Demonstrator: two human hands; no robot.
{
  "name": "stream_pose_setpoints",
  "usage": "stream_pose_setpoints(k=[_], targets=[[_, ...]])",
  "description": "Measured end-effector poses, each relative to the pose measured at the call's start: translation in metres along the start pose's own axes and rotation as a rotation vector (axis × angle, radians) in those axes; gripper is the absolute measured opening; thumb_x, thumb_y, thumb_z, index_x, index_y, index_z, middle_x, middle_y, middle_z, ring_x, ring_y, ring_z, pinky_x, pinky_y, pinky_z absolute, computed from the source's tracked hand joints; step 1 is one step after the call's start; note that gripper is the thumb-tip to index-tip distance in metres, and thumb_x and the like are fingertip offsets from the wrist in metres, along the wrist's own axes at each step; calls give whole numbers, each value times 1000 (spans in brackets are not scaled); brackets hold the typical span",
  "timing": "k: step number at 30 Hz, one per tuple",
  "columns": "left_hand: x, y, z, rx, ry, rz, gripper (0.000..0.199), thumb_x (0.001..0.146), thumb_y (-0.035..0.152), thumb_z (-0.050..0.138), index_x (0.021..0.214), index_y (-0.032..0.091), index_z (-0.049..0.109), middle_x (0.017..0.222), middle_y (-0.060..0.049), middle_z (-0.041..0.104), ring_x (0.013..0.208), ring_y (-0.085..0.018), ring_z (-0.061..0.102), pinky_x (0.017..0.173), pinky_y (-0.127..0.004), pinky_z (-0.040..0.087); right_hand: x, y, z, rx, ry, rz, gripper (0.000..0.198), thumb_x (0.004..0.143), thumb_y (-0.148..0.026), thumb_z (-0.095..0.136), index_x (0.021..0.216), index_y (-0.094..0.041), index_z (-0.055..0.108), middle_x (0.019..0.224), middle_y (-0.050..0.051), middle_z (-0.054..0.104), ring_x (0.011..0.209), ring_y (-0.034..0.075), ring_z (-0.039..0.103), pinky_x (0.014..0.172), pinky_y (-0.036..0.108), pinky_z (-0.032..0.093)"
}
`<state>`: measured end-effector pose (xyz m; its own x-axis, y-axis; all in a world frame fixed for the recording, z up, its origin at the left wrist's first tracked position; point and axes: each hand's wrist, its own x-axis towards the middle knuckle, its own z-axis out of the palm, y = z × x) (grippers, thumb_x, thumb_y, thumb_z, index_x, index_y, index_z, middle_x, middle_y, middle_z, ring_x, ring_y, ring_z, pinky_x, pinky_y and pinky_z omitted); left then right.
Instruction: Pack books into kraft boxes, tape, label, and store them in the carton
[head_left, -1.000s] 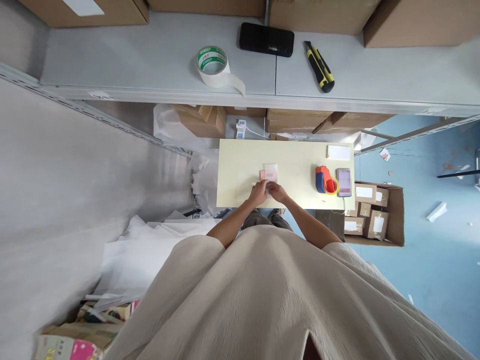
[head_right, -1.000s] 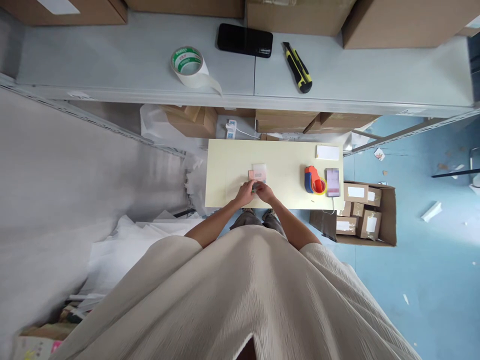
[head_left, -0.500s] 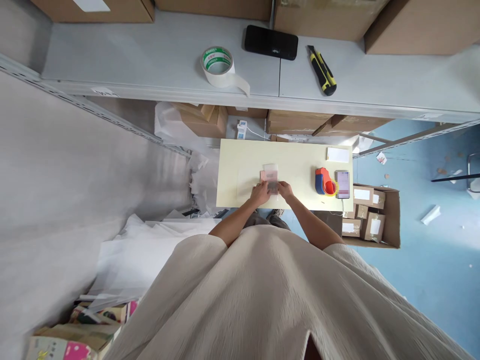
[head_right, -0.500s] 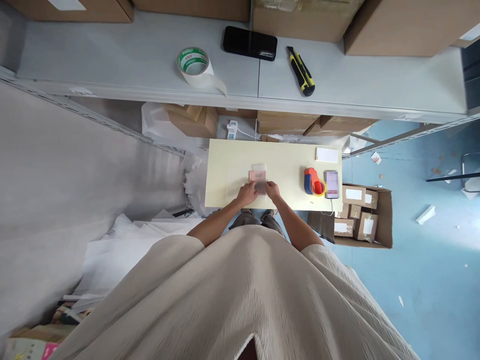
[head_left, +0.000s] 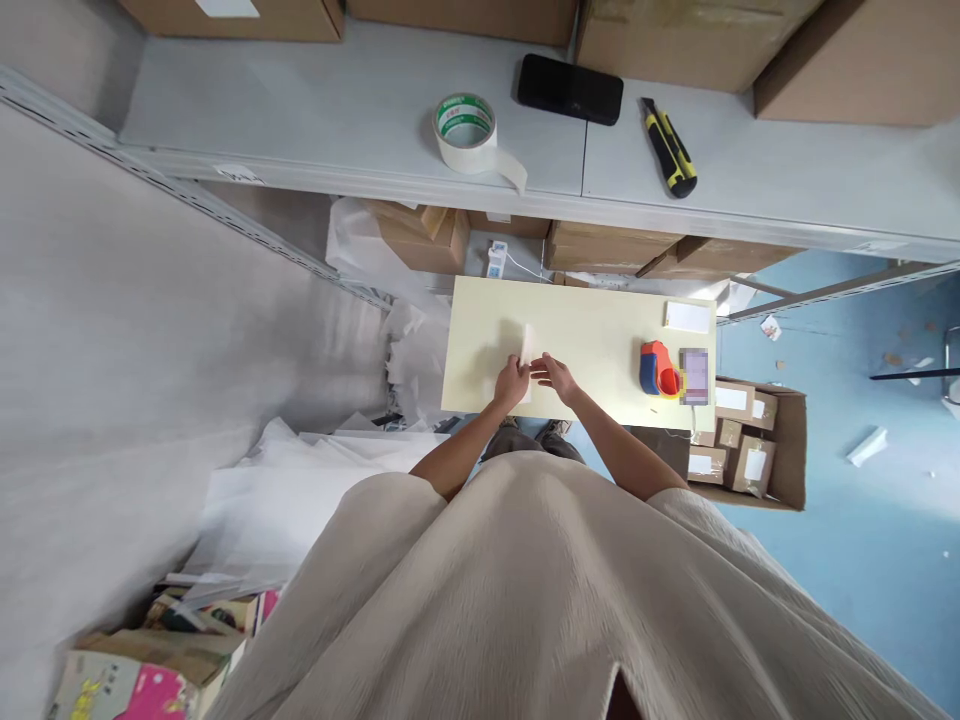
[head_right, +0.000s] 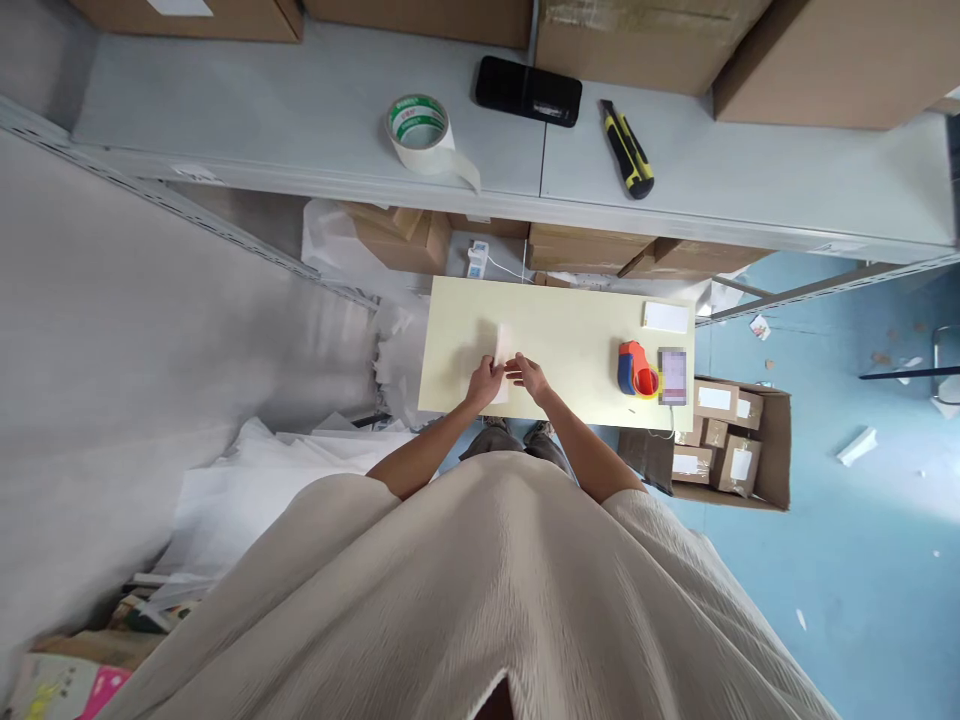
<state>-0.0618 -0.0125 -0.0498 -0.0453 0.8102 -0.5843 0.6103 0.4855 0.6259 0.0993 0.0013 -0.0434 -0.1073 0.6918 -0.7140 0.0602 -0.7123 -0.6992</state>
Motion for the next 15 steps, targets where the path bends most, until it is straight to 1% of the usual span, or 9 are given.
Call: stream_pose_setpoints(k=[2,4,6,7,8,11,13,15], targets=[[6,-10,-8,46,75,-55,18,114,30,52,118,24,69,124,-14,77,118,-30,74,97,-37,55,0,0,7,9,-29,6,55,97,-78,66,104,-24,76,121,12,85,107,26,78,91,36,58],[13,-19,-15,96,127,-161,16,109,29,58,109,24,74,133,-17,74,128,-34,70,103,-41,55,1,2,12,-15,-15,19,48,97,-71,71,103,-24,77,125,12,84,104,25,77,88,35,58],[21,-27,-20,103,132,-279,14,104,30,65,106,24,77,138,-18,73,134,-39,68,105,-45,54,2,5,14,-60,39,44,39,96,-62,74,100,-23,77,124,11,84,99,23,76,82,32,57],[25,-30,-21,88,121,-314,14,102,30,67,108,24,79,138,-19,73,135,-41,68,105,-46,54,3,8,15,-85,70,60,34,96,-57,75,98,-23,76,122,11,83,96,23,76,79,31,56],[28,-32,-22,68,106,-327,15,101,30,68,110,25,79,137,-19,75,134,-41,69,104,-46,54,4,10,15,-108,101,78,30,95,-52,75,96,-22,76,120,11,83,93,22,75,76,31,56],[33,-38,-24,5,81,-297,24,102,27,67,124,24,75,130,-17,79,128,-37,74,100,-42,55,6,17,12,-178,159,111,21,92,-42,74,90,-22,74,107,10,82,87,21,73,71,30,53],[33,-43,-25,-28,63,-274,33,102,24,66,135,22,69,129,-17,80,122,-35,77,98,-41,56,7,20,9,-214,177,109,17,90,-39,74,88,-22,73,99,9,80,87,22,72,71,30,53],[31,-48,-28,-38,40,-235,37,102,23,65,140,21,65,131,-18,80,121,-33,76,99,-40,56,9,22,7,-234,191,103,16,89,-37,74,88,-22,72,95,8,79,87,23,71,73,31,54]])
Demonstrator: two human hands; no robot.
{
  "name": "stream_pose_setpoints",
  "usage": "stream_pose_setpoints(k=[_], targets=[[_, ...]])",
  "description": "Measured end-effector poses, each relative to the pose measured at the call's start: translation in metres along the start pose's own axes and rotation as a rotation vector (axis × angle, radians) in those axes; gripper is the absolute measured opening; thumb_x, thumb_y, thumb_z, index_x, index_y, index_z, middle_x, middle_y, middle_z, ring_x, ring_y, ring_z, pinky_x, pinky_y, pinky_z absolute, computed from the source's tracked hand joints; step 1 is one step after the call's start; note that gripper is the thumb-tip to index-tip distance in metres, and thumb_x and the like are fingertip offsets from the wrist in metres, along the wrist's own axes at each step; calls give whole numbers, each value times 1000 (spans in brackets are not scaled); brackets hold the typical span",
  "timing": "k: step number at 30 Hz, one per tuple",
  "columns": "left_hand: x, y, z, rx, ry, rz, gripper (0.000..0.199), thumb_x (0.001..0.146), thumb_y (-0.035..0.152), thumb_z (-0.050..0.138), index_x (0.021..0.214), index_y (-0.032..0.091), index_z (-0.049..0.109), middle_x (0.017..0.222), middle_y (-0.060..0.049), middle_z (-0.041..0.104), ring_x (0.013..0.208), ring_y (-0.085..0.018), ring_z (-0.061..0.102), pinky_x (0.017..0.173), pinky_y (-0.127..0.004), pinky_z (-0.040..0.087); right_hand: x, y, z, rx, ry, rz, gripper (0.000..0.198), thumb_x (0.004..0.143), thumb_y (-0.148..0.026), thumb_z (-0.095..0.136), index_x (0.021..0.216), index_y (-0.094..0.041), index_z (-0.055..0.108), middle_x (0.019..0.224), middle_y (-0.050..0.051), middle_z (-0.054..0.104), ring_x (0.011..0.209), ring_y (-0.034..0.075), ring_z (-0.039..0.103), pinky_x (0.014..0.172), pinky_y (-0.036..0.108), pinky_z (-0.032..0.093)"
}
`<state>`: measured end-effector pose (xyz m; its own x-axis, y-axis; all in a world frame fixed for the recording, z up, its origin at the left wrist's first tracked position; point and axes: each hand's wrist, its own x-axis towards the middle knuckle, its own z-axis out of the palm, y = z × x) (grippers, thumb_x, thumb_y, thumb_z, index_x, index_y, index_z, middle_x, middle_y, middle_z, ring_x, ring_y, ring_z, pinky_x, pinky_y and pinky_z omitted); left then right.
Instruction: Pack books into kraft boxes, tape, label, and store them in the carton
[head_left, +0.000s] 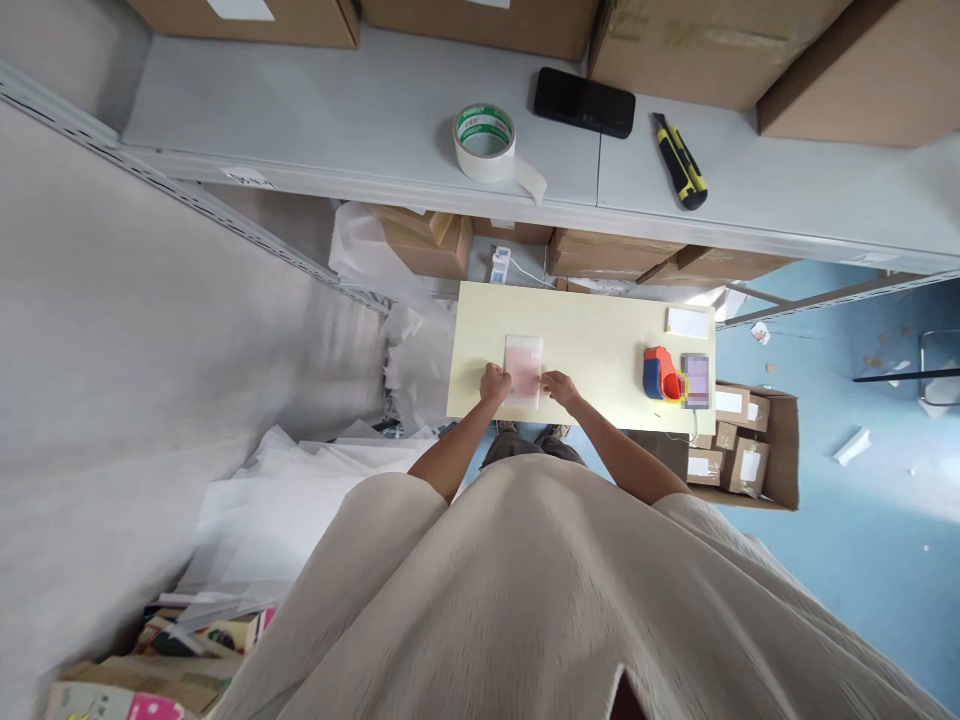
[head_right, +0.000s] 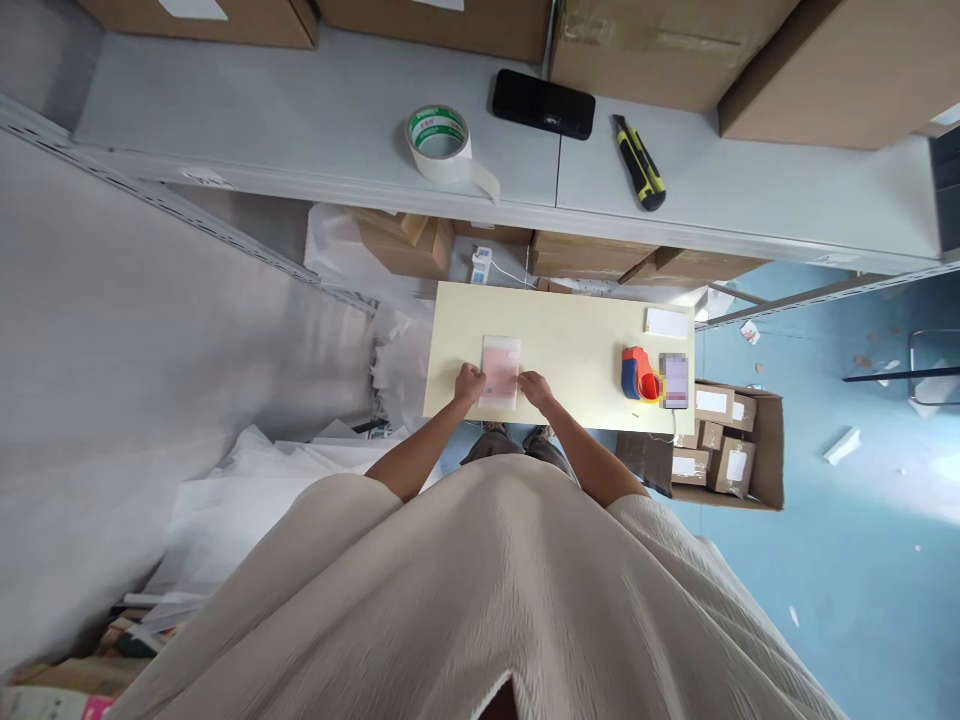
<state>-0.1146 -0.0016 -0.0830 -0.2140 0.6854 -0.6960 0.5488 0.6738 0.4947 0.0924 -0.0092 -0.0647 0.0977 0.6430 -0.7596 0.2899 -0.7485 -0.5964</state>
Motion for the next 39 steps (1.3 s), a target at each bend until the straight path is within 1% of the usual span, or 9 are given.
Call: stream_pose_setpoints(k=[3,6,8,10,15,19,25,30,39], targets=[[-2,-6,-5,63,53,65,37,102,23,64,139,20,65,147,-19,74,137,-34,70,109,-41,53,3,2,1,-17,4,-11,16,88,-37,76,94,-22,73,96,9,79,89,24,72,76,33,56],[-3,-8,-9,113,99,55,44,101,22,64,145,19,63,154,-21,69,147,-37,64,117,-45,49,7,3,3,-49,2,-17,20,89,-35,76,104,-21,75,103,11,81,92,24,75,77,33,58],[-2,-6,-10,116,60,36,45,101,22,65,145,20,63,149,-20,72,146,-37,65,118,-46,48,10,4,5,-72,6,-5,24,90,-34,76,110,-21,76,107,11,82,94,24,75,77,33,58],[-1,-4,-11,130,24,26,38,100,23,67,138,21,67,145,-19,74,145,-37,66,116,-47,49,12,4,7,-88,9,10,26,91,-33,75,114,-21,75,109,11,82,95,24,76,78,33,59],[-2,0,-9,142,17,34,20,99,24,70,119,23,72,151,-19,69,145,-37,65,112,-45,52,14,5,8,-70,5,14,27,91,-34,78,115,-22,74,111,11,84,100,26,79,84,35,61],[-7,0,-2,60,-54,125,27,100,19,66,126,22,69,140,-16,76,132,-32,72,108,-42,54,12,6,8,-16,-4,7,29,90,-32,80,115,-22,72,114,13,84,105,27,81,92,38,62],[-8,-1,-1,-80,-35,218,41,97,16,66,138,21,66,148,-17,74,141,-30,69,117,-40,52,15,5,10,30,-21,-47,41,81,-39,85,118,-24,73,113,10,85,109,29,80,99,44,62],[6,2,-21,-142,-32,250,49,94,13,65,142,20,66,155,-16,72,147,-30,66,121,-40,51,26,-11,21,43,-40,-117,47,80,-42,83,122,-24,74,125,12,82,111,27,78,96,41,62],[49,24,-76,-102,0,235,44,90,9,65,131,21,73,146,-12,78,140,-30,70,120,-39,53,54,-72,54,-1,-137,-177,49,72,-29,82,120,-22,77,138,14,79,119,28,74,103,42,61]])
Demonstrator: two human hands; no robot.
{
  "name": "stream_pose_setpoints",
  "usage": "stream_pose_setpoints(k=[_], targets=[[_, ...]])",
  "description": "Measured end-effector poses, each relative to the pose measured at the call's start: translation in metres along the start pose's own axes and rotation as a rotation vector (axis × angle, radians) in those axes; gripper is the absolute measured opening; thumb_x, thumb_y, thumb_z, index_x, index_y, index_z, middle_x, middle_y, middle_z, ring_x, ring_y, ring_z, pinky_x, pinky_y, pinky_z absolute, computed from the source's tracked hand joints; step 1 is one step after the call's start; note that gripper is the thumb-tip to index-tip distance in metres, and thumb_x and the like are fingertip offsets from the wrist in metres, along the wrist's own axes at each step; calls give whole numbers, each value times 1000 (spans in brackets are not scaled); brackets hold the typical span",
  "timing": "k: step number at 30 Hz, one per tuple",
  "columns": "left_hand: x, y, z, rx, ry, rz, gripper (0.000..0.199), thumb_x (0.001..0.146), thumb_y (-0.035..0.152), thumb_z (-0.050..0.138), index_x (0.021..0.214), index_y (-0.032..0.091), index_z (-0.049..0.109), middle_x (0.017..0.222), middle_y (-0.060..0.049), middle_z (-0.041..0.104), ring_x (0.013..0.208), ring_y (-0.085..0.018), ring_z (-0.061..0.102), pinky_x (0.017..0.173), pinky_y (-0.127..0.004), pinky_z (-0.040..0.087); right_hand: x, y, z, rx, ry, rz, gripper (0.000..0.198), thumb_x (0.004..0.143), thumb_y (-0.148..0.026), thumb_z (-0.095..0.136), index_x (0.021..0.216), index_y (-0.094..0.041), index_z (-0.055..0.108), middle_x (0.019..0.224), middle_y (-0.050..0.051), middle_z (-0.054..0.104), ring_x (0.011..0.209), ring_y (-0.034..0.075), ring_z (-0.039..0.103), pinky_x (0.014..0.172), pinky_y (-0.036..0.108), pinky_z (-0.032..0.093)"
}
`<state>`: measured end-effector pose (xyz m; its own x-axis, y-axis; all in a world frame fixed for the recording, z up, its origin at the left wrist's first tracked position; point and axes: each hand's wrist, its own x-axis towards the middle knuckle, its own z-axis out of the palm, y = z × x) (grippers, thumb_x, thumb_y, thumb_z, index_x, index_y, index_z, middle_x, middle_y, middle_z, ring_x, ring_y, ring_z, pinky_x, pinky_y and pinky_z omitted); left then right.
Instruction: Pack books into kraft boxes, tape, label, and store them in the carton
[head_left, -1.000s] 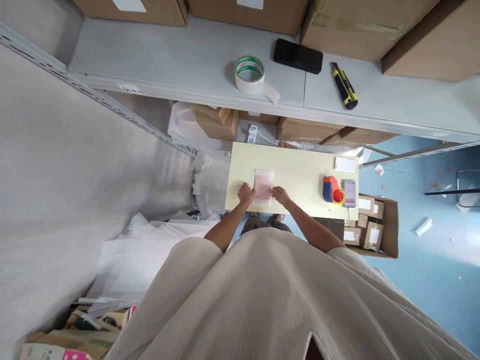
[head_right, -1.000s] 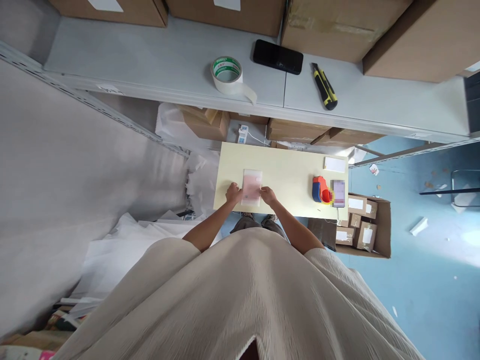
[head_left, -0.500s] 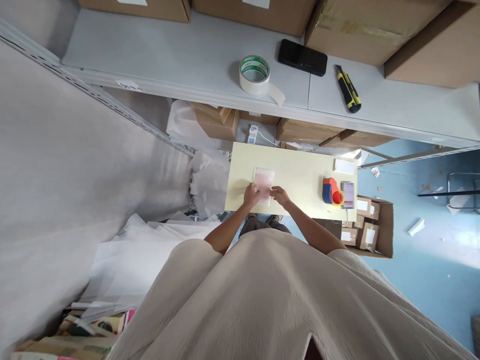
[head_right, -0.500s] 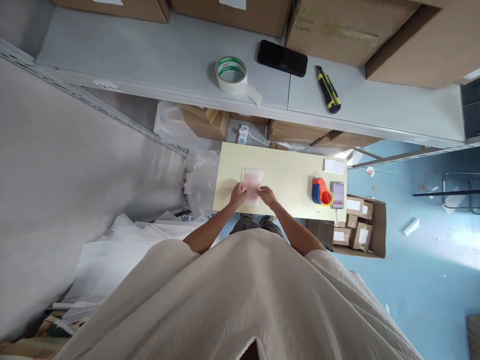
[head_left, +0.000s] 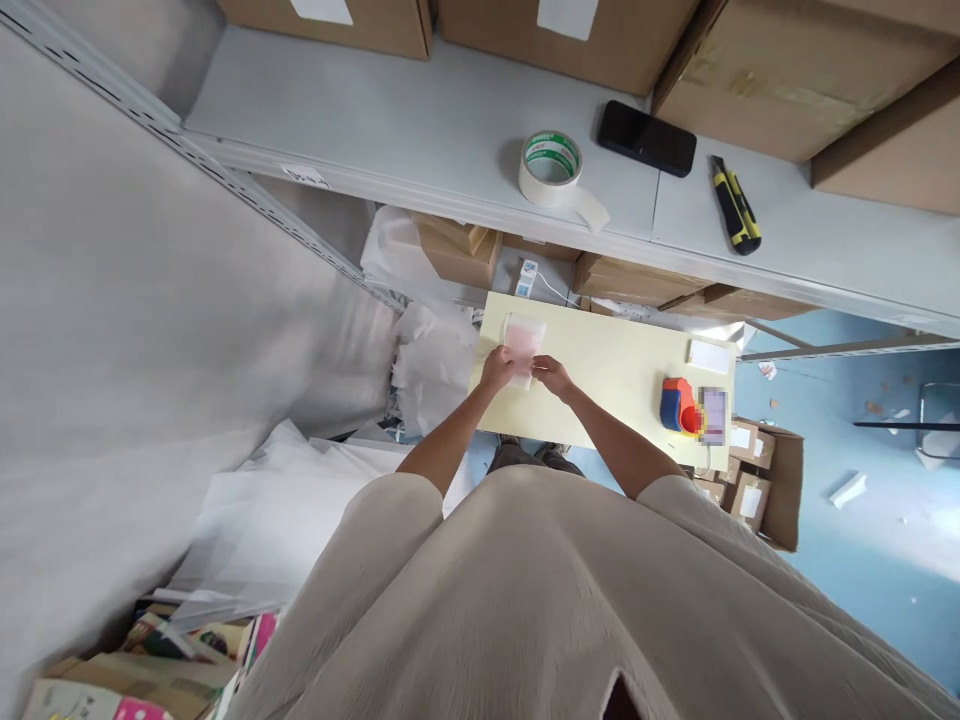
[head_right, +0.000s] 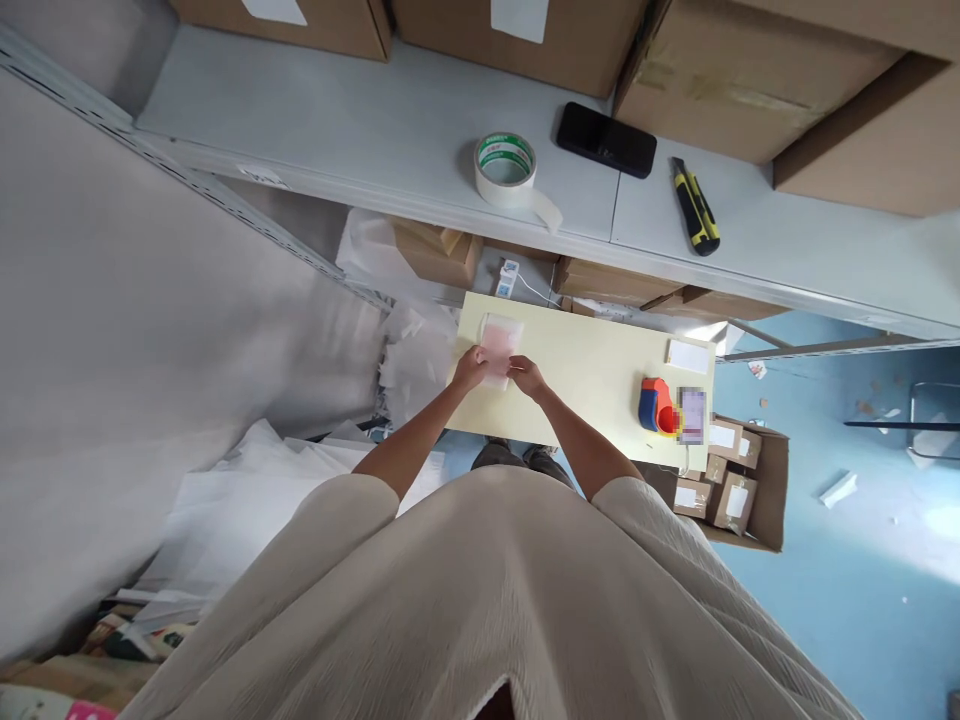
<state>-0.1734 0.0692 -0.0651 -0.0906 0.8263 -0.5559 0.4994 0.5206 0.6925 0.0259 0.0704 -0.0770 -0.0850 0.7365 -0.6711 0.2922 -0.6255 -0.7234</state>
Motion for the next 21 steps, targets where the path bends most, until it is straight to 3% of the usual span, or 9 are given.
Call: stream_pose_setpoints(k=[5,10,16,21], targets=[[14,4,-20,-88,24,-30,36,89,15,70,125,20,74,134,-9,82,132,-30,74,109,-37,58,23,-21,12,-7,-31,-19,54,72,-26,79,125,-23,79,141,11,79,119,29,74,105,43,60],[18,2,-25,-152,54,11,32,89,19,73,120,20,76,130,-10,83,131,-32,74,107,-38,59,31,-29,15,5,-68,-18,54,73,-26,82,127,-23,81,134,10,81,119,29,73,106,43,58],[13,-13,-18,-51,76,-1,42,90,12,65,129,20,76,141,-13,78,136,-30,71,121,-43,55,17,-22,17,-56,-88,28,58,73,-28,88,130,-22,81,109,8,83,101,26,74,95,41,58],[-4,-27,-14,8,76,-12,48,91,9,61,135,21,76,152,-15,74,145,-30,67,128,-44,51,0,-7,6,-46,-44,57,47,74,-30,91,119,-21,82,99,7,81,96,26,74,95,43,58]])
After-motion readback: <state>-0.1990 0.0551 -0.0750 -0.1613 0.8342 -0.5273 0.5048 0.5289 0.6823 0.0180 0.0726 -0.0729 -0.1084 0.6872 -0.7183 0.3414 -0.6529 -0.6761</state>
